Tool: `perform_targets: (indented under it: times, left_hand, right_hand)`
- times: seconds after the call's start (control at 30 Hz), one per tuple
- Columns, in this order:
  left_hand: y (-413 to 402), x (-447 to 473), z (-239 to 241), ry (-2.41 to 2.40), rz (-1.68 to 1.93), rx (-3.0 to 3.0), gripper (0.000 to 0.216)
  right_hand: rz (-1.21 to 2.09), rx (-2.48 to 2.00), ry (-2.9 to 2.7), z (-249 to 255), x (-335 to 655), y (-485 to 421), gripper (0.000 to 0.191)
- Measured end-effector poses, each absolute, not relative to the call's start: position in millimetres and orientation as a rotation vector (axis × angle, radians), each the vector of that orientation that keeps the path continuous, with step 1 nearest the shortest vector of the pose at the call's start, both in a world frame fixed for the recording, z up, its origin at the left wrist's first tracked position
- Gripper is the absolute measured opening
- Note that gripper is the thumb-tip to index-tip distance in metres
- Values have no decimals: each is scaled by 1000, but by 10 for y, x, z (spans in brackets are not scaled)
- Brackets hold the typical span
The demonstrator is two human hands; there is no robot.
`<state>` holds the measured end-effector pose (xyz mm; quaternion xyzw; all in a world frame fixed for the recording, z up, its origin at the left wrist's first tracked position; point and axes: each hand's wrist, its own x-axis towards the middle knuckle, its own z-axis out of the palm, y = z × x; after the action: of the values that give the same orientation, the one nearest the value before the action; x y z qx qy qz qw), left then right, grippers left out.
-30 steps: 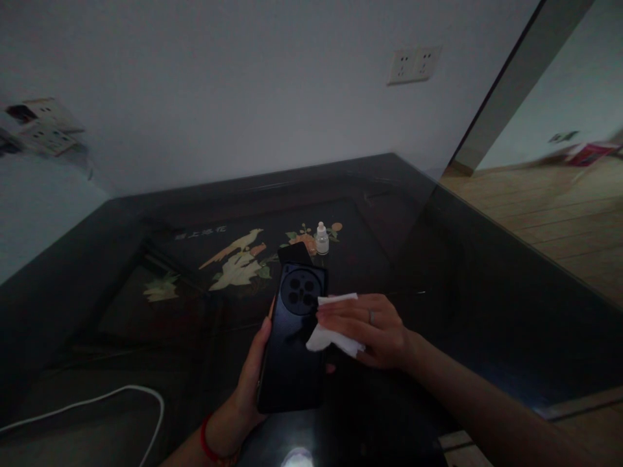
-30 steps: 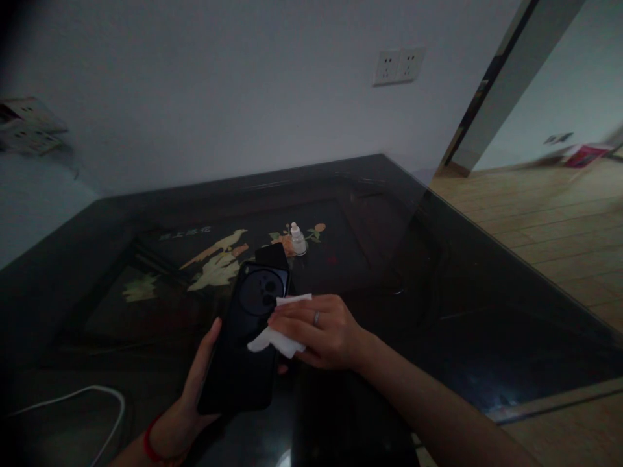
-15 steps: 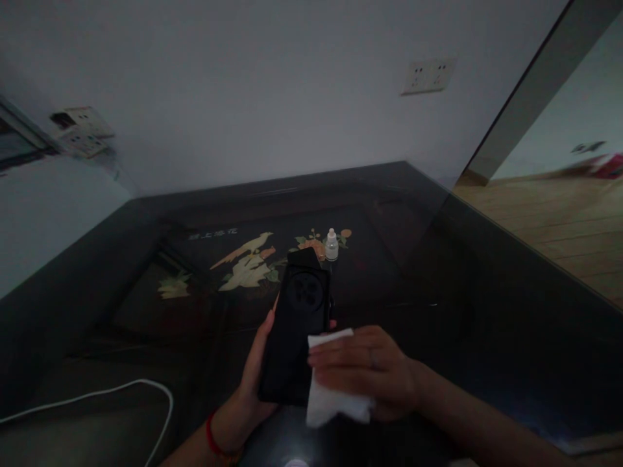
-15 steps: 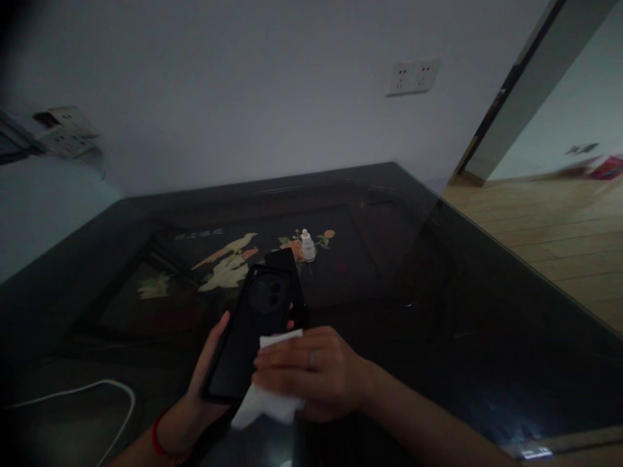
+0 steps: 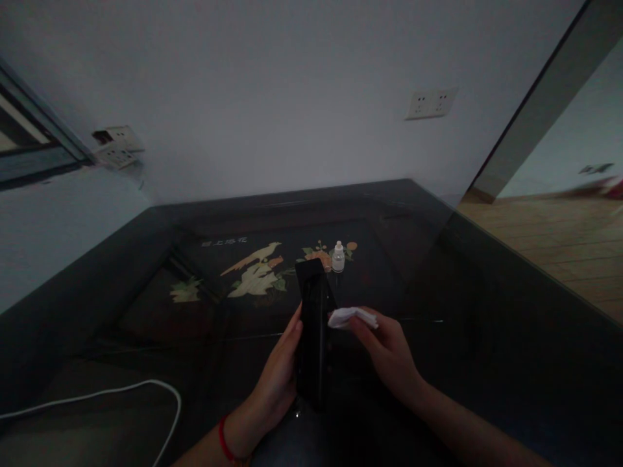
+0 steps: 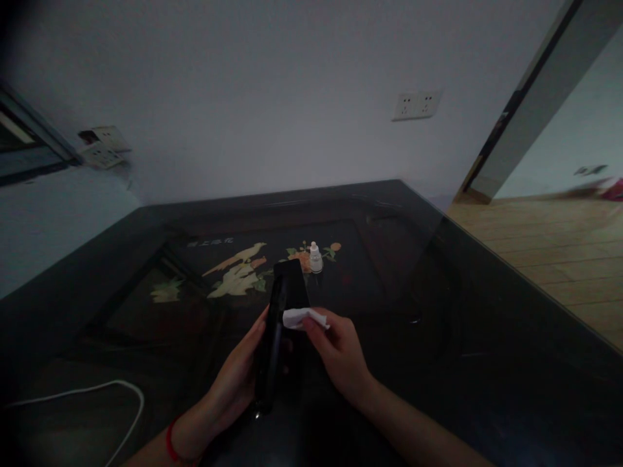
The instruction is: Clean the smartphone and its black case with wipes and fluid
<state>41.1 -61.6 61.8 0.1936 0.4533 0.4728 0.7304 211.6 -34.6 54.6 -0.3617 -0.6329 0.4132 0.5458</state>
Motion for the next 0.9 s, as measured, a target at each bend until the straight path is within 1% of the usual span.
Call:
perform_targets:
  times: [0.03, 0.13, 0.17, 0.23, 0.37, 0.47, 0.57, 0.67, 0.73, 0.8, 0.9]
  left_hand:
    - [-635, 405, 600, 986, 969, 417, 47]
    - [-682, 373, 555, 907, 816, 344, 62]
    - [-690, 362, 549, 855, 795, 327, 63]
    - [-694, 348, 556, 731, 791, 311, 60]
    - [-678, 358, 610, 607, 801, 255, 53]
    - [-684, 375, 616, 582, 786, 223, 51]
    - [-712, 399, 577, 602, 739, 231, 47]
    - [-745, 444, 534, 773, 695, 212, 46]
    - [-759, 476, 514, 879, 698, 193, 47]
    - [-765, 493, 501, 908, 704, 196, 52]
    - [-768, 477, 480, 837, 682, 237, 59]
  right_hand:
    - [977, -811, -1585, 571, 2107, -382, 22]
    - [945, -629, -1797, 613, 2102, -429, 25]
    - [935, -605, -1829, 614, 2110, -423, 26]
    - [919, -677, -1804, 608, 2142, -378, 24]
    - [855, -1012, -1485, 608, 2249, -217, 24]
    - [770, -1075, -1406, 626, 2295, -150, 25]
    - [604, -981, -1630, 642, 2269, -196, 27]
    - [296, -710, -1983, 650, 2221, -277, 33]
    - [112, -553, -2136, 655, 2214, -294, 33]
    - [19, -545, -2180, 659, 2234, -273, 32]
    - [-34, -670, -2139, 659, 2268, -235, 33]
